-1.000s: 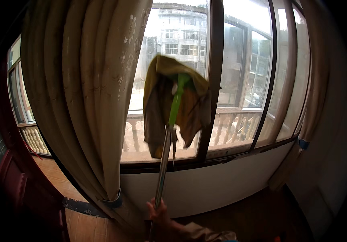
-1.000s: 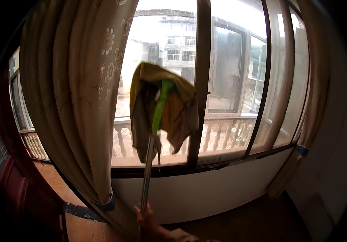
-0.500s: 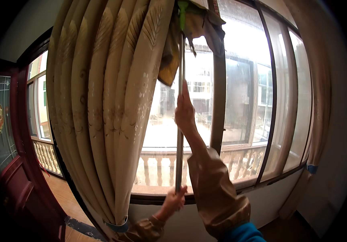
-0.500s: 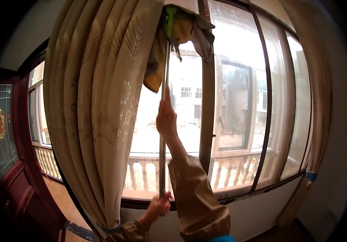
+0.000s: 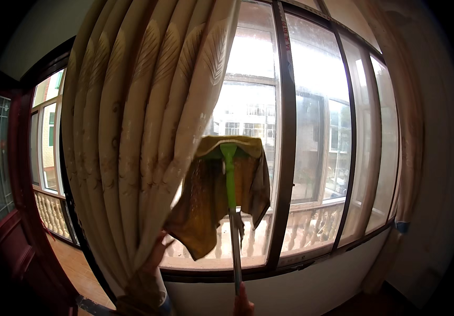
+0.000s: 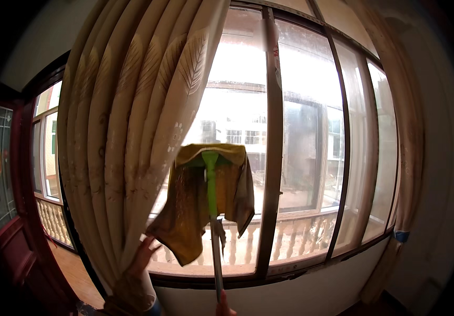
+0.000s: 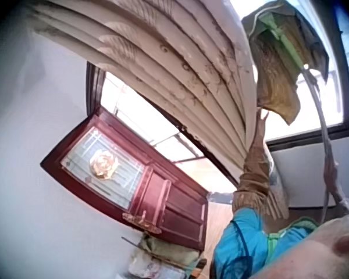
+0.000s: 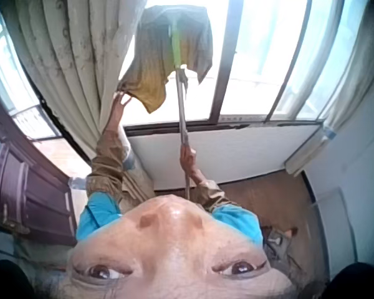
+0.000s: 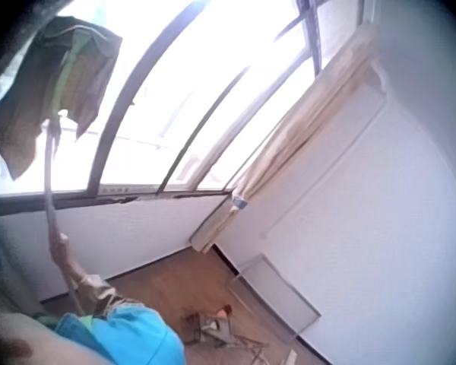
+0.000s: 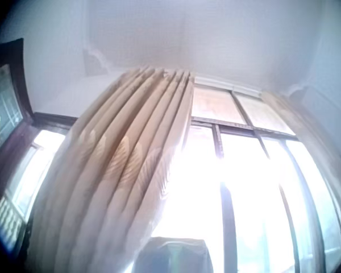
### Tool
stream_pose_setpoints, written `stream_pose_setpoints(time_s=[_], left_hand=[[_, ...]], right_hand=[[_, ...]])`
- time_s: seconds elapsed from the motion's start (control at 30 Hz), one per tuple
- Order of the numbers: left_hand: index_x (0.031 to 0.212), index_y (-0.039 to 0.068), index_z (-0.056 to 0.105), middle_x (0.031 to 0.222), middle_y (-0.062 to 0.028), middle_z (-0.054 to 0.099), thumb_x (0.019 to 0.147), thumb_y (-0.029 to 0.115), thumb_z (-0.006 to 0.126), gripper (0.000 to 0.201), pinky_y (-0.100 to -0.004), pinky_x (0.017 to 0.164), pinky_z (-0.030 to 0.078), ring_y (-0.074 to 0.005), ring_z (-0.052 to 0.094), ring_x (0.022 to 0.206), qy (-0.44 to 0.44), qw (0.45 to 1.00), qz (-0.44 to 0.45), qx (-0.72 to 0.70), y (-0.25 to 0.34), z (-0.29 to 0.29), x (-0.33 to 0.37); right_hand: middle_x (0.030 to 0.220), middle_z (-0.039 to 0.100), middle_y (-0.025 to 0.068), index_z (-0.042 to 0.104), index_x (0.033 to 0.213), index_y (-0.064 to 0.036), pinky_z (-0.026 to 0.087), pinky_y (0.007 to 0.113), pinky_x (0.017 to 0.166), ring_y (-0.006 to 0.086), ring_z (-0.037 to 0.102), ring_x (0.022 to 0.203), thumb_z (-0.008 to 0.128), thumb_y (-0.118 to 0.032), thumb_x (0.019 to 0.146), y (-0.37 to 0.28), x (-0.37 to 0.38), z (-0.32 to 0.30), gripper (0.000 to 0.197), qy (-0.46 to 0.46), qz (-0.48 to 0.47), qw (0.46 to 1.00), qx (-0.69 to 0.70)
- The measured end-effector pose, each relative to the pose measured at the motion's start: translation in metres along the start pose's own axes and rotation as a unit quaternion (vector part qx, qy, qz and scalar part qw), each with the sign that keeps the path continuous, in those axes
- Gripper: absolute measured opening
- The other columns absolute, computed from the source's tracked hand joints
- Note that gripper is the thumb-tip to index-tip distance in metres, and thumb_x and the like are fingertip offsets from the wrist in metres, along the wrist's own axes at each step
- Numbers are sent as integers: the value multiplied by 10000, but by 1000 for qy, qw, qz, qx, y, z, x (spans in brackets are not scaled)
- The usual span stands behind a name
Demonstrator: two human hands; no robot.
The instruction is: The person cleans the window track and frame using a brush, then switches to a mop with a cloth to wipe the window glass. The person scrubs the track thoroughly before moving to the glass surface.
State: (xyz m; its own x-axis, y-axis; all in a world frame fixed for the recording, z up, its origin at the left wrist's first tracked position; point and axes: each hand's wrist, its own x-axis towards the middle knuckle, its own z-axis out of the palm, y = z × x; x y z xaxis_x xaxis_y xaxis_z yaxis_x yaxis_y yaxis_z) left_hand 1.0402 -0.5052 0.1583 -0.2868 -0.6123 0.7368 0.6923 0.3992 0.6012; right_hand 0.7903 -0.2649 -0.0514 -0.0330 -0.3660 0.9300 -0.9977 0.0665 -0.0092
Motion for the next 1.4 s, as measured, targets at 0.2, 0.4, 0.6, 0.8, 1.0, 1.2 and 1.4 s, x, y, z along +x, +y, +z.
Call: stream_pose_setpoints(time_s=[0.2,0.4,0.6,0.8,1.0,1.2,1.4], left_hand=[[1389,224,440,1478,-141,346,914,476,561,551,-691,1054,285,-395,268,1390,-18,982,173,-75,213,-89,29],[1481,87,248,1539,-163,233,933,409,555,705,-555,1175,173,-378,166,1431,-87,940,322,-76,444,-171,-15],[1469,-5,229,1524,-171,264,942,430,549,754,-424,1176,249,-317,268,1402,146,929,320,-115,511,-183,-50],[1480,25,216,1529,-173,251,972,399,505,694,-392,1165,288,-280,291,1396,96,936,336,37,537,-228,-100],[1484,63,239,1529,-155,264,981,382,487,645,-378,1101,394,-258,365,1358,-31,953,296,61,531,-278,-98],[1469,7,243,1524,-111,298,1017,368,403,600,-259,957,510,-160,542,1191,44,948,294,113,540,-244,-101],[1450,54,313,1506,-151,322,1012,357,423,544,-221,866,542,-130,618,1053,170,913,340,150,556,-210,-136]], right_hand=[[1434,417,218,205,1498,-48,463,309,487,231,640,656,419,-66,984,-6,303,-100,557,15,44,936,349],[1295,543,228,159,1517,-135,505,392,581,327,665,763,369,-132,1012,-26,565,-82,547,185,-136,934,274],[847,587,147,191,1485,-104,514,360,418,228,574,518,365,-21,944,-74,724,-158,574,54,-6,951,304],[1427,382,120,197,1510,-135,493,326,580,292,636,850,309,-166,1019,-84,608,-25,504,94,-11,952,292],[1508,348,130,232,1507,-127,511,286,786,285,602,1115,308,-184,1028,-38,303,-33,488,81,43,970,225],[1487,377,114,199,1514,-141,514,383,660,367,647,912,329,-153,1006,-12,360,-40,524,142,21,975,172],[1290,514,157,167,1513,-143,482,381,534,316,601,637,356,-155,1008,-46,630,-69,539,179,-3,942,283]])
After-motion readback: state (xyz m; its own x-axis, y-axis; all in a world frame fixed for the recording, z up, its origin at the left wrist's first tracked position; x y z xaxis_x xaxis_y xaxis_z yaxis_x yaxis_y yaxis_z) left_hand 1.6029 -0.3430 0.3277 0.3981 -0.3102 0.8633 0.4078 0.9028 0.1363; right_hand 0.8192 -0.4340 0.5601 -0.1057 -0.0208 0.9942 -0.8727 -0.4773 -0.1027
